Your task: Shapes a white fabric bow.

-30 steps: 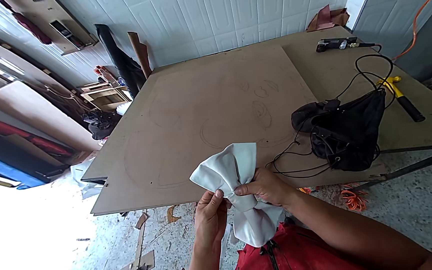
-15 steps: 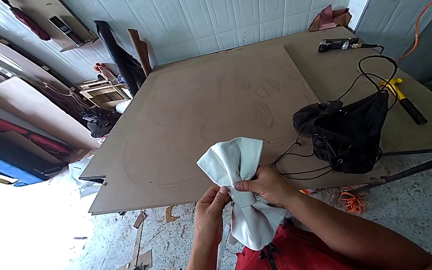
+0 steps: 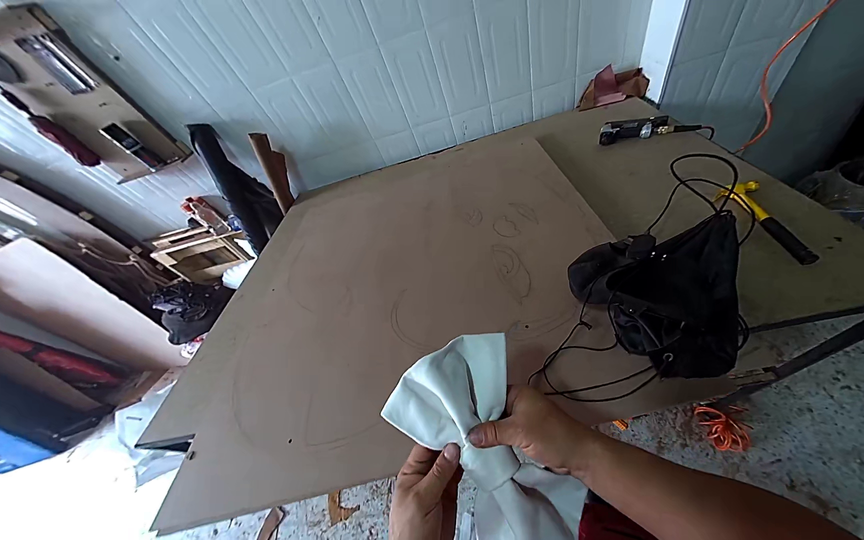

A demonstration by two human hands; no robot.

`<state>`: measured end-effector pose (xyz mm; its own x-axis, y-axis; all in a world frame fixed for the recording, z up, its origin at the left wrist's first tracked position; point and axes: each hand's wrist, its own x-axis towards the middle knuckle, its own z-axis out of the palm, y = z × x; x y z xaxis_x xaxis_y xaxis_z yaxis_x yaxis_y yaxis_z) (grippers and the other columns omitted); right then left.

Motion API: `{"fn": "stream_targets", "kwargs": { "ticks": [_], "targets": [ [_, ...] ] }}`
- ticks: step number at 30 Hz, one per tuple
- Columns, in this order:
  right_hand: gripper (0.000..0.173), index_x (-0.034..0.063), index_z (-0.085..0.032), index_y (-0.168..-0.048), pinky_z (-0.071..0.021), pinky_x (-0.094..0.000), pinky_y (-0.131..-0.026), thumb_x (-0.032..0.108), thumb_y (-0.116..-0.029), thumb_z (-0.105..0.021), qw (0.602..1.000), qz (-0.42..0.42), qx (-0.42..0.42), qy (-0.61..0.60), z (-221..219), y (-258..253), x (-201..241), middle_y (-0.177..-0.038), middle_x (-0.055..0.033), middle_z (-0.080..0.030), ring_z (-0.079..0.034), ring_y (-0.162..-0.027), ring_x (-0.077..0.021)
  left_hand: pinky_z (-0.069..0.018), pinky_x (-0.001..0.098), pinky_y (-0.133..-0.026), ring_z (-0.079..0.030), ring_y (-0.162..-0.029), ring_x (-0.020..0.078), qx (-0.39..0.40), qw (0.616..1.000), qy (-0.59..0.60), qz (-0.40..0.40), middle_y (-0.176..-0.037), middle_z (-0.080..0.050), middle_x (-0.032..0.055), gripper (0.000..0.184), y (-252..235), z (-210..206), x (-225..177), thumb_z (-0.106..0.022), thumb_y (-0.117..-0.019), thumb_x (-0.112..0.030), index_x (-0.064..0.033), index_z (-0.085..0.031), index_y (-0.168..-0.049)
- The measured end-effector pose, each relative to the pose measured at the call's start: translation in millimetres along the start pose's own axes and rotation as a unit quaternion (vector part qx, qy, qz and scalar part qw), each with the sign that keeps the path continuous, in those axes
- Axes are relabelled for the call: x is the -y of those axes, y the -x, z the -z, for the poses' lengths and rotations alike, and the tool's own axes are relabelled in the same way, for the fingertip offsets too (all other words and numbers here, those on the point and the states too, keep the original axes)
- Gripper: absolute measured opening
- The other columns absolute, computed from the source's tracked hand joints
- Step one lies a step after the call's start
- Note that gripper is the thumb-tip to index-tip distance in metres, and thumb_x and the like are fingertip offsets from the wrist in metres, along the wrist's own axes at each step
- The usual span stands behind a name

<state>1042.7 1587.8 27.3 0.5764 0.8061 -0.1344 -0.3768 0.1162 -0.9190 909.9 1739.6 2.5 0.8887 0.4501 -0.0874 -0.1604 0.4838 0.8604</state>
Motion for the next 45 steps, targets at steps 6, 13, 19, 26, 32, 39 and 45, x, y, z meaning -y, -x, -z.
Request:
{"fn": "stream_targets", "kwargs": {
  "ticks": [6, 13, 19, 26, 32, 39, 45],
  "targets": [
    [0.037, 0.0074, -0.071, -0.114, -0.0624, -0.0345, -0.091, 0.024, -0.0839, -0.086, 0.994, 0.02, -0.013, 0.103, 2.7, -2.7, 5.8, -0.103, -0.0013, -0.077, -0.074, -0.098, -0.0118, -0.0599, 0.0417, -0.092, -0.073, -0.098, 0.0208, 0.036, 0.999, -0.032, -0.009, -0.107, -0.075, 0.0138, 0.032, -11.0, -3.5, -12.4, -0.079, -0.0892, -0.014, -0.0021, -0.068, -0.117],
    [0.049, 0.0022, -0.059, -0.126, -0.0618, -0.0361, -0.095, 0.009, -0.0838, -0.084, 0.998, 0.047, -0.049, 0.004, 3.6, 1.3, -0.1, -0.112, -0.007, -0.074, -0.073, -0.104, -0.0168, -0.0567, 0.0423, -0.098, -0.072, -0.105, 0.0201, 0.046, 0.997, 0.053, -0.03, -0.11, -0.075, 0.0125, 0.023, -10.7, -7.8, 12.2, -0.081, -0.0874, -0.019, -0.008, -0.078, -0.107],
    [0.048, 0.0002, -0.059, -0.125, -0.0611, -0.038, -0.096, 0.004, -0.0833, -0.083, 0.998, 0.029, -0.032, -0.045, 0.7, 6.8, 5.0, -0.113, -0.011, -0.074, -0.073, -0.105, -0.0202, -0.0566, 0.0415, -0.1, -0.072, -0.108, 0.0209, 0.11, 0.982, 0.144, -0.049, -0.113, -0.075, 0.0132, 0.022, -9.7, -4.8, 25.3, -0.077, -0.0911, -0.018, -0.0079, -0.078, -0.111],
    [0.049, 0.0121, -0.065, -0.12, -0.0618, -0.0305, -0.09, 0.036, -0.0828, -0.086, 0.979, 0.056, -0.09, 0.175, 10.3, 2.5, 16.8, -0.104, 0.0025, -0.075, -0.072, -0.097, -0.0078, -0.0612, 0.0404, -0.087, -0.072, -0.093, 0.0199, 0.041, 0.998, -0.043, -0.022, -0.108, -0.072, 0.0136, 0.053, -6.3, -19.3, 14.2, -0.081, -0.0883, -0.031, -0.0009, -0.06, -0.127],
    [0.04, 0.0102, -0.069, -0.117, -0.0619, -0.0318, -0.086, 0.038, -0.0906, -0.079, 0.982, 0.026, -0.072, 0.171, 12.9, 6.7, 22.1, -0.098, -0.0008, -0.076, -0.073, -0.09, -0.0103, -0.0627, 0.0354, -0.076, -0.072, -0.08, 0.0189, 0.023, 0.987, -0.153, -0.031, -0.092, -0.072, 0.0152, 0.037, -9.1, -27.0, 9.2, -0.078, -0.0904, -0.024, 0.0057, -0.066, -0.11],
    [0.035, 0.0092, -0.074, -0.1, -0.0577, -0.0326, -0.073, 0.044, -0.0924, -0.076, 0.969, -0.035, 0.027, 0.245, 32.3, 4.3, 24.0, -0.086, -0.0025, -0.072, -0.068, -0.077, -0.011, -0.062, 0.0346, -0.074, -0.071, -0.079, 0.0186, -0.059, 0.993, -0.105, -0.022, -0.09, -0.072, 0.0164, 0.019, -10.6, -34.2, 7.6, -0.073, -0.0925, -0.014, 0.0017, -0.07, -0.104],
    [0.022, 0.001, -0.075, -0.094, -0.0581, -0.0304, -0.071, 0.023, -0.095, -0.075, 0.989, -0.04, 0.035, 0.137, 29.5, 5.2, 19.9, -0.084, -0.0079, -0.073, -0.069, -0.076, -0.0122, -0.0625, 0.0342, -0.073, -0.072, -0.078, 0.0186, -0.044, 0.993, -0.108, 0.012, -0.09, -0.073, 0.0171, 0.014, -11.6, -34.4, 3.5, -0.071, -0.0938, -0.011, 0.0006, -0.073, -0.102]
  ]
}}
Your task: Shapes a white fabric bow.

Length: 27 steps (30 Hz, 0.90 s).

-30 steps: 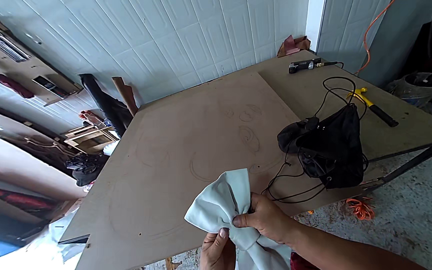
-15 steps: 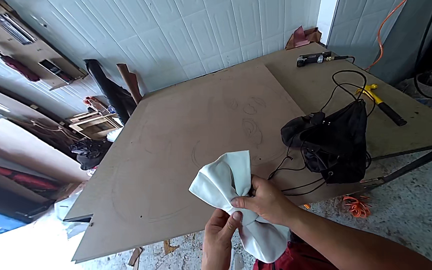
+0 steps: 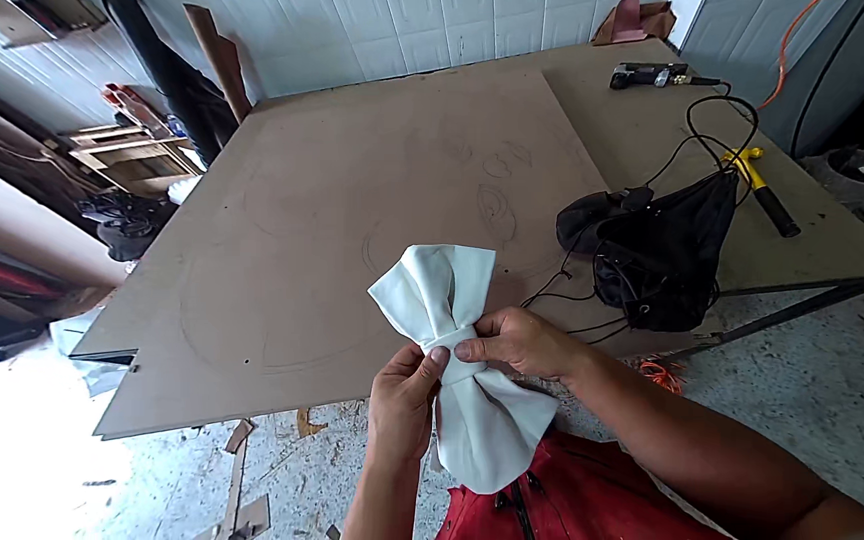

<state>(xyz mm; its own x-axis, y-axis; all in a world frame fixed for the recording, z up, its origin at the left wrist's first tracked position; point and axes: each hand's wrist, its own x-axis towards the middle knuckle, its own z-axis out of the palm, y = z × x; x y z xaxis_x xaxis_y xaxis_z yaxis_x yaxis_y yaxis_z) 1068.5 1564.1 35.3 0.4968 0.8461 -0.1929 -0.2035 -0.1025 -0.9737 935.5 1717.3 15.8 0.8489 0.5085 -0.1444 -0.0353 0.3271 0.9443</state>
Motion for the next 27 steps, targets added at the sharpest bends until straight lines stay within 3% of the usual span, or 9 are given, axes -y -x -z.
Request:
{"fn": "stream_targets", "kwargs": {
  "ticks": [5, 7, 9, 12, 14, 16, 19, 24, 27],
  "targets": [
    [0.025, 0.0047, -0.074, -0.088, -0.0548, -0.0315, -0.06, 0.029, -0.0945, -0.075, 0.995, 0.014, -0.03, 0.089, 0.2, 1.3, 2.7, -0.075, -0.0058, -0.07, -0.066, -0.066, -0.0125, -0.0615, 0.0333, -0.077, -0.072, -0.083, 0.0179, 0.029, 0.999, -0.022, 0.003, -0.096, -0.073, 0.0148, 0.017, -1.3, 1.9, 0.3, -0.07, -0.0959, -0.015, -0.0032, -0.073, -0.108],
    [0.028, 0.0069, -0.074, -0.092, -0.0561, -0.0329, -0.068, 0.035, -0.0938, -0.076, 0.988, 0.01, 0.011, 0.153, 7.9, -5.7, 6.5, -0.079, -0.0024, -0.071, -0.066, -0.072, -0.01, -0.0617, 0.0358, -0.083, -0.073, -0.09, 0.0189, 0.076, 0.997, -0.02, 0.012, -0.102, -0.074, 0.0155, 0.026, -2.5, 7.3, 0.8, -0.075, -0.0921, -0.02, -0.0049, -0.073, -0.113],
    [0.029, 0.0085, -0.073, -0.096, -0.0559, -0.0326, -0.07, 0.037, -0.0917, -0.078, 0.978, 0.036, 0.007, 0.205, 9.8, -11.0, 9.2, -0.081, -0.0004, -0.071, -0.066, -0.074, -0.0086, -0.0626, 0.0367, -0.082, -0.074, -0.088, 0.0191, 0.074, 0.997, -0.01, 0.015, -0.099, -0.075, 0.0164, 0.029, -5.1, 7.0, 0.5, -0.081, -0.0859, -0.019, -0.0031, -0.073, -0.108],
    [0.046, 0.0106, -0.068, -0.122, -0.062, -0.0348, -0.081, 0.043, -0.091, -0.078, 0.959, 0.102, -0.06, 0.259, 11.1, -9.1, 2.0, -0.099, -0.0009, -0.073, -0.071, -0.087, -0.0107, -0.0623, 0.0381, -0.082, -0.073, -0.087, 0.0205, 0.021, 0.999, 0.048, -0.002, -0.098, -0.074, 0.018, 0.019, -9.8, 6.8, 1.1, -0.077, -0.0865, -0.007, 0.001, -0.073, -0.104],
    [0.053, 0.0103, -0.064, -0.131, -0.0602, -0.0401, -0.085, 0.046, -0.0927, -0.074, 0.955, 0.085, -0.015, 0.285, 21.0, -2.7, -0.9, -0.106, -0.0045, -0.071, -0.069, -0.093, -0.015, -0.0626, 0.0411, -0.083, -0.074, -0.089, 0.0231, -0.003, 0.995, 0.094, -0.008, -0.1, -0.074, 0.0196, 0.019, -11.6, 10.3, -0.6, -0.073, -0.0892, -0.005, 0.002, -0.07, -0.106],
    [0.044, 0.0141, -0.071, -0.12, -0.0602, -0.0389, -0.082, 0.049, -0.0933, -0.073, 0.943, 0.04, 0.046, 0.327, 30.0, 0.9, -5.1, -0.098, -0.0007, -0.074, -0.071, -0.089, -0.0117, -0.0622, 0.0454, -0.086, -0.074, -0.095, 0.027, -0.02, 0.991, 0.13, -0.013, -0.105, -0.073, 0.022, 0.022, -9.7, 15.8, -1.2, -0.069, -0.0927, -0.008, 0.0021, -0.067, -0.112],
    [0.037, 0.0138, -0.071, -0.087, -0.0493, -0.0345, -0.056, 0.048, -0.0979, -0.067, 0.932, 0.03, 0.051, 0.357, 33.7, -1.0, -12.5, -0.067, 0.0005, -0.062, -0.06, -0.061, -0.0109, -0.0625, 0.0443, -0.084, -0.074, -0.091, 0.0246, -0.069, 0.986, 0.142, -0.051, -0.1, -0.073, 0.02, 0.017, -9.8, 17.2, -0.6, -0.068, -0.0928, -0.005, 0.0031, -0.067, -0.108],
    [0.035, 0.0153, -0.074, -0.089, -0.0511, -0.0338, -0.057, 0.049, -0.0968, -0.068, 0.953, -0.023, 0.01, 0.302, 34.4, -1.5, -6.5, -0.069, 0.0004, -0.066, -0.062, -0.061, -0.0102, -0.063, 0.0404, -0.079, -0.074, -0.084, 0.0216, -0.162, 0.975, 0.131, -0.082, -0.092, -0.072, 0.0167, 0.009, -10.4, 4.3, 9.1, -0.061, -0.0976, 0.001, 0.0048, -0.062, -0.105],
    [0.025, 0.0133, -0.075, -0.096, -0.0564, -0.0338, -0.067, 0.037, -0.0921, -0.078, 0.983, -0.001, -0.087, 0.159, 32.4, -1.9, -17.2, -0.08, -0.0018, -0.071, -0.067, -0.072, -0.0119, -0.0619, 0.0436, -0.086, -0.073, -0.093, 0.0235, -0.128, 0.974, 0.171, -0.081, -0.101, -0.072, 0.018, 0.015, -12.6, 6.4, 13.4, -0.053, -0.1029, -0.004, 0.0042, -0.059, -0.113]
  ]
}}
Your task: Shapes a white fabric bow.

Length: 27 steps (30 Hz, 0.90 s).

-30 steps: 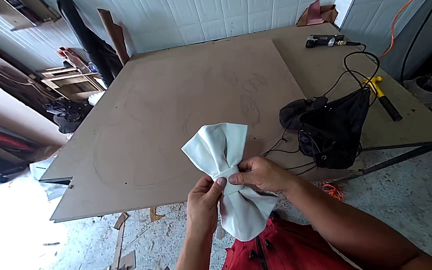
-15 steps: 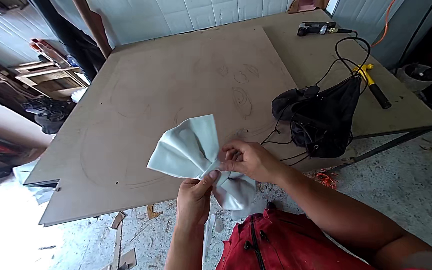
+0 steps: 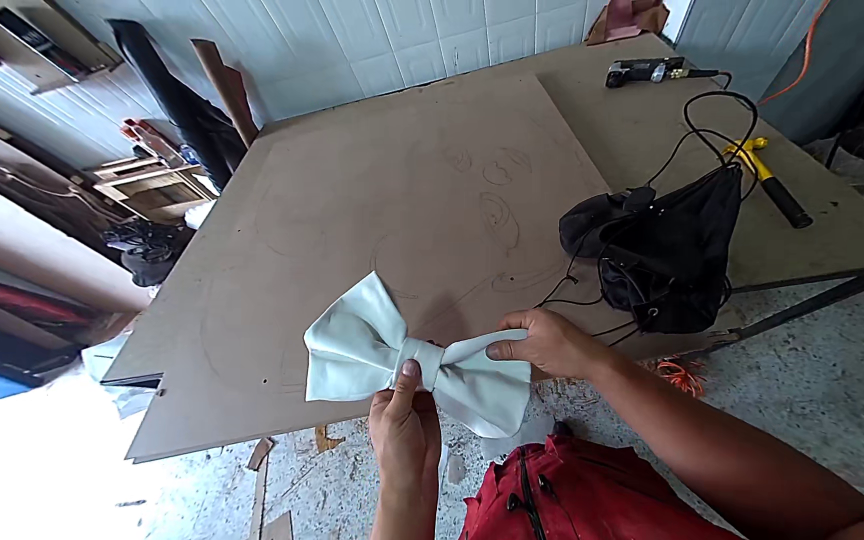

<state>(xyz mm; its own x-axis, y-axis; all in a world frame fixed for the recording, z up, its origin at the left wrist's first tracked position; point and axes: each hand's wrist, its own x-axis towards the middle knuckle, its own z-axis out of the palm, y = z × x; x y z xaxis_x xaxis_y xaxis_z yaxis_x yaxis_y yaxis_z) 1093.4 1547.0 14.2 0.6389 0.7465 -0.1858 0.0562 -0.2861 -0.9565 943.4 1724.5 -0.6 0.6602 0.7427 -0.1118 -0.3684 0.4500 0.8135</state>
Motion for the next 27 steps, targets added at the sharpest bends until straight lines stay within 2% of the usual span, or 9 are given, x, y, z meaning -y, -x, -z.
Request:
{"fn": "stream_targets", "kwargs": {
  "ticks": [2, 5, 9, 12, 17, 19, 21, 25, 27],
  "targets": [
    [0.031, 0.0063, -0.069, -0.116, -0.062, -0.0389, -0.079, 0.026, -0.0941, -0.076, 0.984, 0.022, -0.058, -0.165, -11.4, 4.4, -8.1, -0.097, -0.0096, -0.074, -0.072, -0.086, -0.0199, -0.0614, 0.045, -0.089, -0.073, -0.096, 0.0243, 0.033, 0.999, 0.029, 0.02, -0.104, -0.072, 0.0185, 0.02, -2.0, 5.7, -1.3, -0.059, -0.1007, -0.01, 0.0038, -0.061, -0.115],
    [0.049, 0.0047, -0.055, -0.136, -0.0626, -0.0428, -0.09, 0.033, -0.0987, -0.069, 0.96, 0.023, -0.059, -0.274, -38.0, 23.0, -7.4, -0.112, -0.0102, -0.073, -0.073, -0.101, -0.0221, -0.0634, 0.0456, -0.083, -0.074, -0.088, 0.0244, 0.033, 0.999, 0.025, 0.035, -0.096, -0.073, 0.0186, 0.035, 1.9, 8.5, -4.3, -0.077, -0.0873, -0.011, 0.0074, -0.06, -0.112],
    [0.046, 0.002, -0.059, -0.129, -0.0602, -0.0395, -0.097, 0.009, -0.088, -0.078, 0.946, 0.05, 0.038, -0.318, -70.9, 35.2, -1.4, -0.113, -0.0043, -0.075, -0.072, -0.106, -0.0166, -0.0637, 0.0462, -0.082, -0.074, -0.089, 0.0266, -0.034, 0.999, 0.026, 0.003, -0.098, -0.072, 0.021, 0.034, 1.6, 7.3, -20.4, -0.068, -0.0919, -0.005, 0.0098, -0.054, -0.12],
    [0.049, -0.0005, -0.059, -0.127, -0.0604, -0.0412, -0.098, -0.001, -0.083, -0.08, 0.952, 0.027, 0.078, -0.295, -87.1, 23.4, -0.4, -0.113, -0.0073, -0.076, -0.073, -0.106, -0.0193, -0.064, 0.0457, -0.081, -0.075, -0.087, 0.0266, -0.083, 0.995, 0.054, -0.026, -0.097, -0.073, 0.0213, 0.028, 4.7, 21.3, -34.8, -0.065, -0.0923, 0.001, 0.0091, -0.055, -0.117],
    [0.032, -0.0023, -0.061, -0.119, -0.0646, -0.0443, -0.082, -0.003, -0.089, -0.072, 0.946, -0.039, 0.096, -0.308, -137.6, 3.0, 16.3, -0.101, -0.013, -0.076, -0.076, -0.091, -0.0244, -0.0634, 0.044, -0.082, -0.074, -0.089, 0.0262, -0.164, 0.978, 0.078, -0.103, -0.098, -0.073, 0.022, 0.031, 20.6, 61.2, -60.6, -0.065, -0.0902, 0.007, 0.0096, -0.054, -0.119],
    [0.027, -0.002, -0.059, -0.12, -0.0644, -0.0455, -0.078, -0.001, -0.0941, -0.066, 0.929, -0.06, 0.134, -0.339, -166.3, -3.2, 29.6, -0.1, -0.0155, -0.076, -0.075, -0.088, -0.0264, -0.0611, 0.048, -0.09, -0.073, -0.101, 0.0333, -0.151, 0.972, 0.1, -0.148, -0.109, -0.071, 0.0285, 0.037, 25.0, 88.5, -75.6, -0.069, -0.0887, 0.004, 0.012, -0.054, -0.121],
    [0.026, -0.0015, -0.058, -0.122, -0.064, -0.0467, -0.076, 0.003, -0.0963, -0.063, 0.913, -0.079, 0.179, -0.359, -197.2, -6.9, 40.1, -0.101, -0.0175, -0.075, -0.075, -0.088, -0.0279, -0.0609, 0.0483, -0.091, -0.073, -0.103, 0.0343, -0.134, 0.965, 0.124, -0.188, -0.111, -0.071, 0.0288, 0.039, 33.4, 116.6, -93.5, -0.073, -0.088, 0.0, 0.0112, -0.056, -0.121],
    [0.037, 0.0005, -0.054, -0.13, -0.0634, -0.0438, -0.085, 0.008, -0.0966, -0.069, 0.898, -0.018, 0.265, -0.35, -267.9, -13.8, 55.9, -0.111, -0.015, -0.074, -0.074, -0.098, -0.0253, -0.0626, 0.0464, -0.087, -0.074, -0.097, 0.0298, -0.165, 0.948, 0.146, -0.231, -0.106, -0.071, 0.0261, 0.042, 44.5, 177.4, -138.6, -0.077, -0.0866, -0.004, 0.0098, -0.056, -0.119],
    [0.053, -0.0012, -0.051, -0.133, -0.0612, -0.042, -0.094, 0.009, -0.0893, -0.079, 0.908, 0.023, 0.281, -0.31, -310.8, -14.8, 64.3, -0.115, -0.0127, -0.073, -0.072, -0.106, -0.0228, -0.0625, 0.0469, -0.087, -0.074, -0.098, 0.0305, -0.184, 0.939, 0.153, -0.245, -0.106, -0.071, 0.0267, 0.044, 50.2, 211.2, -160.9, -0.077, -0.0868, -0.003, 0.0105, -0.054, -0.121]
  ]
}}
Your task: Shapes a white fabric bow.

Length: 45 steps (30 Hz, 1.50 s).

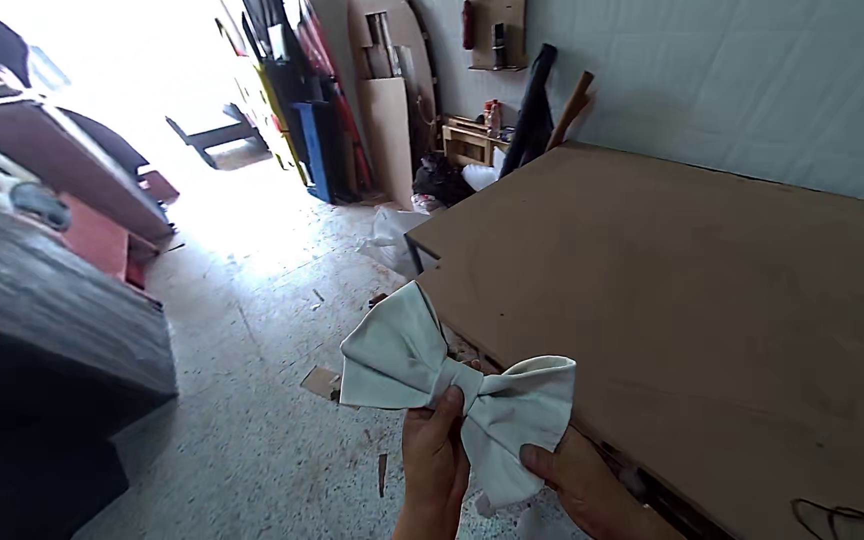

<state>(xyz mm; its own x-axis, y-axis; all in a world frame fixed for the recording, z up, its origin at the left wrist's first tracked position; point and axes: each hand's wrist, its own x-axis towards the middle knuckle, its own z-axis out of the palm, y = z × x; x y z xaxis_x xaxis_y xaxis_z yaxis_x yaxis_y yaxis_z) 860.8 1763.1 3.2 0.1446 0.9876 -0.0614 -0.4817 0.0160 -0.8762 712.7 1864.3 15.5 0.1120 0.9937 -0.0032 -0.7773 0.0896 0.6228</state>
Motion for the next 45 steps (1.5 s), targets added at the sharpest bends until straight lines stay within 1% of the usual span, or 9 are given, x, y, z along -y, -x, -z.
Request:
{"fn": "stream_targets", "kwargs": {
  "ticks": [3, 10, 15, 18, 22, 29, 33, 38, 45],
  "targets": [
    [0.061, -0.0048, -0.052, -0.131, -0.0619, -0.0441, -0.095, 0.006, -0.0811, -0.086, 0.999, -0.016, -0.012, 0.046, -48.0, -43.5, -19.3, -0.114, -0.015, -0.073, -0.072, -0.107, -0.0252, -0.0626, 0.0458, -0.086, -0.074, -0.094, 0.0284, -0.026, 0.999, 0.002, -0.023, -0.103, -0.071, 0.0241, 0.037, -29.3, 30.5, -38.4, -0.074, -0.0881, 0.0, 0.0082, -0.056, -0.119],
    [0.038, -0.0012, -0.06, -0.123, -0.0599, -0.0466, -0.094, 0.001, -0.0879, -0.074, 0.985, -0.136, 0.092, -0.057, -122.0, -127.6, -46.1, -0.11, -0.0167, -0.073, -0.072, -0.102, -0.0255, -0.0562, 0.0492, -0.1, -0.067, -0.118, 0.0333, -0.006, 0.998, 0.004, -0.059, -0.125, -0.067, 0.0244, 0.037, -85.6, 96.8, -112.4, -0.074, -0.0924, -0.01, 0.0004, -0.062, -0.126],
    [0.055, 0.0027, -0.059, -0.125, -0.0619, -0.0391, -0.093, 0.018, -0.0806, -0.088, 0.982, -0.089, 0.161, 0.046, -166.5, -186.6, -87.2, -0.108, -0.007, -0.075, -0.073, -0.101, -0.0174, -0.0594, 0.0454, -0.094, -0.071, -0.109, 0.0289, -0.128, 0.986, -0.013, -0.107, -0.117, -0.069, 0.0224, 0.028, -124.3, 132.7, -151.0, -0.067, -0.0971, -0.007, 0.0013, -0.062, -0.124],
    [0.057, 0.0019, -0.06, -0.124, -0.0631, -0.0387, -0.092, 0.014, -0.0774, -0.09, 0.973, -0.057, 0.212, 0.07, -200.6, -230.6, -110.9, -0.107, -0.0059, -0.076, -0.074, -0.1, -0.017, -0.0595, 0.0464, -0.095, -0.071, -0.111, 0.0312, -0.176, 0.974, -0.028, -0.138, -0.12, -0.069, 0.0243, 0.026, -158.9, 153.0, -178.3, -0.059, -0.1012, -0.005, 0.0026, -0.06, -0.126],
    [0.028, 0.0015, -0.071, -0.109, -0.0646, -0.0377, -0.086, 0.004, -0.0838, -0.082, 0.97, -0.019, 0.237, 0.045, -249.0, -308.9, -140.5, -0.099, -0.0071, -0.078, -0.076, -0.091, -0.0162, -0.0579, 0.0493, -0.097, -0.069, -0.114, 0.0344, -0.189, 0.963, -0.036, -0.189, -0.123, -0.067, 0.0272, 0.027, -215.2, 182.6, -218.7, -0.059, -0.101, -0.005, 0.0044, -0.06, -0.126],
    [0.023, 0.0079, -0.072, -0.114, -0.0626, -0.0368, -0.09, 0.011, -0.0915, -0.077, 0.914, -0.093, 0.393, -0.027, -324.9, -460.5, -146.8, -0.104, -0.003, -0.078, -0.074, -0.097, -0.0136, -0.059, 0.0492, -0.095, -0.07, -0.111, 0.0339, -0.228, 0.932, -0.023, -0.28, -0.118, -0.069, 0.0277, 0.029, -321.1, 204.3, -284.3, -0.064, -0.0992, -0.008, 0.0059, -0.06, -0.124],
    [0.049, 0.0113, -0.063, -0.123, -0.0619, -0.0393, -0.091, 0.038, -0.0869, -0.082, 0.894, -0.189, 0.403, -0.05, -363.7, -515.9, -158.4, -0.105, -0.0045, -0.077, -0.074, -0.098, -0.0162, -0.0581, 0.0491, -0.097, -0.069, -0.115, 0.035, -0.259, 0.908, -0.038, -0.327, -0.122, -0.068, 0.0272, 0.034, -350.9, 223.3, -314.8, -0.069, -0.0956, -0.008, 0.0033, -0.061, -0.126],
    [0.058, 0.0069, -0.063, -0.126, -0.0625, -0.0412, -0.087, 0.052, -0.0916, -0.073, 0.903, -0.208, 0.374, 0.033, -426.2, -591.2, -177.3, -0.102, -0.0107, -0.075, -0.074, -0.093, -0.0204, -0.0566, 0.0523, -0.099, -0.068, -0.116, 0.039, -0.276, 0.892, -0.027, -0.357, -0.122, -0.067, 0.0308, 0.038, -404.3, 251.9, -349.2, -0.071, -0.0937, -0.005, 0.007, -0.057, -0.127],
    [0.026, 0.0024, -0.073, -0.106, -0.0625, -0.0363, -0.075, 0.025, -0.1033, -0.062, 0.918, -0.223, 0.329, 0.013, -516.0, -694.7, -205.7, -0.088, -0.0148, -0.074, -0.073, -0.078, -0.0183, -0.0586, 0.051, -0.096, -0.07, -0.111, 0.0383, -0.258, 0.891, -0.023, -0.372, -0.118, -0.068, 0.0313, 0.039, -504.3, 315.9, -405.1, -0.072, -0.0918, -0.002, 0.0089, -0.056, -0.125]
  ]
}}
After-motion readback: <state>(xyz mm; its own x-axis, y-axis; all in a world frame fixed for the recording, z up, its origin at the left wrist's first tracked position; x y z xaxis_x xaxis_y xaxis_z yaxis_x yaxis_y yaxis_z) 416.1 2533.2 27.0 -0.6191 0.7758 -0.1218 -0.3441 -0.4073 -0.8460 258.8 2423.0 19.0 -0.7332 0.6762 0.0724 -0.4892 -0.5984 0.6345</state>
